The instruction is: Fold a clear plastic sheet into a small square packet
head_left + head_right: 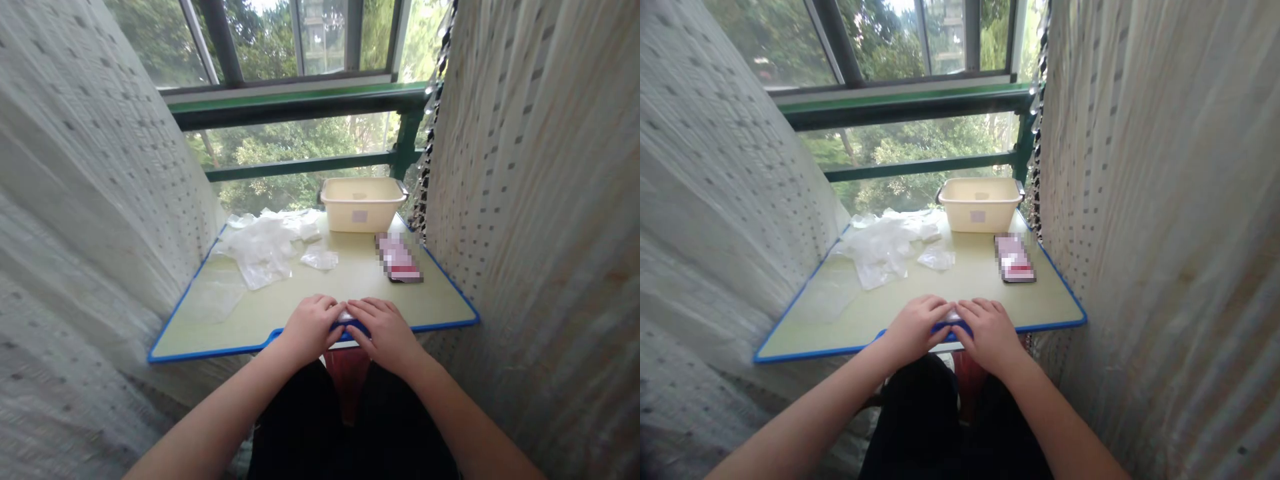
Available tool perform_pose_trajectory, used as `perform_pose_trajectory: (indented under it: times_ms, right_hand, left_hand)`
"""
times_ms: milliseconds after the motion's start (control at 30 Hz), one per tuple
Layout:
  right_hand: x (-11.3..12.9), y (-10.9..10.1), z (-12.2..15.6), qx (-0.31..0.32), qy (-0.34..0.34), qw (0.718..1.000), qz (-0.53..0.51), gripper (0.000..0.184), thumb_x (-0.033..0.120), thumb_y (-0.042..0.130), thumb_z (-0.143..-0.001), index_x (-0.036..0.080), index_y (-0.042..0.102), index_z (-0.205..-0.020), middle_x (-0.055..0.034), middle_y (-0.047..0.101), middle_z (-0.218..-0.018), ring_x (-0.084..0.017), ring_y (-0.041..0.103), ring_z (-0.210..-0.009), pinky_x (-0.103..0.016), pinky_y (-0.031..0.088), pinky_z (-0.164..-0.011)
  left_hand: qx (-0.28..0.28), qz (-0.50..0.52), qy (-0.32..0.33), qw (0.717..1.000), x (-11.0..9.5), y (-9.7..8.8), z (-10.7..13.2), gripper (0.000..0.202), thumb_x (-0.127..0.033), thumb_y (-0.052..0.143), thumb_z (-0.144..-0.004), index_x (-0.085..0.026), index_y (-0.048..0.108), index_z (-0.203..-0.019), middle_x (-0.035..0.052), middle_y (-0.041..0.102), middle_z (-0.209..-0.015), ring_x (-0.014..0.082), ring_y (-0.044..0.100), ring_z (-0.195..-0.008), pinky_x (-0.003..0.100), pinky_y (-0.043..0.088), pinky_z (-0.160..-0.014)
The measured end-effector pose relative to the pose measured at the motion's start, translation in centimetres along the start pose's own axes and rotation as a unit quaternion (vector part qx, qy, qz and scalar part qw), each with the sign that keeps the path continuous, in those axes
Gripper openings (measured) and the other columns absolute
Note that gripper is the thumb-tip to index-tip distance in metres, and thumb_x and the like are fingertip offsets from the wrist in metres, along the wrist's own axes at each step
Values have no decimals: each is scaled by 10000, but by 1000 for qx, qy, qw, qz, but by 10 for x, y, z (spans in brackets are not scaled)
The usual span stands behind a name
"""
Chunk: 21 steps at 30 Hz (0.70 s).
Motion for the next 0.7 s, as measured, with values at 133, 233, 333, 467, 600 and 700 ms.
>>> perform_pose_trajectory:
  times_ms: [133,233,333,467,600,700]
  right_hand:
    - [-9,-2,-12,16,-6,999,-50,282,212,482,-823,206,567,-1092,24,569,-1088,-152,439,-986,-312,333,-889]
    - [-13,-3,-19,27,-23,997,-74,229,204,473,-824,184,593,-1018,3,587,-1016,-160,447,-941,-309,350,-875]
    - [-16,-5,-21,19,-35,995,-94,245,228,473,-834,173,593,-1040,-4,583,-1037,-153,457,-945,-298,357,-890]
    - [-16,-15,-17,-32,-42,993,-106,404,334,569,-786,163,551,-1152,-11,527,-1168,-142,446,-1039,-268,340,-954]
    - [-11,-28,-13,-95,-43,988,-110,243,308,520,-847,165,604,-1024,-17,587,-1007,-131,485,-932,-272,379,-875]
    - [-11,-35,-12,-104,-18,983,-152,212,290,491,-872,158,625,-970,-16,612,-911,-111,521,-872,-243,399,-819]
  left_hand:
    - [46,3,1,999,7,-1,-11,312,-347,527,-818,-188,555,-1084,33,541,-962,178,460,-896,313,389,-812]
    - [60,-9,-5,998,12,2,-15,228,-331,444,-876,-199,593,-989,27,551,-893,166,476,-837,290,390,-749]
    - [41,15,-3,999,14,4,-16,266,-327,379,-908,-196,605,-959,26,564,-901,153,497,-836,269,382,-742]
    - [11,138,-52,989,19,-1,-16,303,-345,355,-916,-165,598,-929,28,568,-908,125,508,-836,235,371,-754]
    - [21,245,-111,963,17,-7,-16,336,-379,364,-907,-136,581,-826,17,574,-800,110,500,-757,229,353,-700]
    - [63,328,-145,932,10,-6,-13,390,-470,429,-859,-111,565,-787,12,551,-726,94,482,-681,211,353,-626]
Point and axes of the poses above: each hand's wrist, its own z-axis away from the middle knuckle, its own y-axis out of the palm, x = y × z, the point moved 6 cm from there along -z, towards the middle knuckle
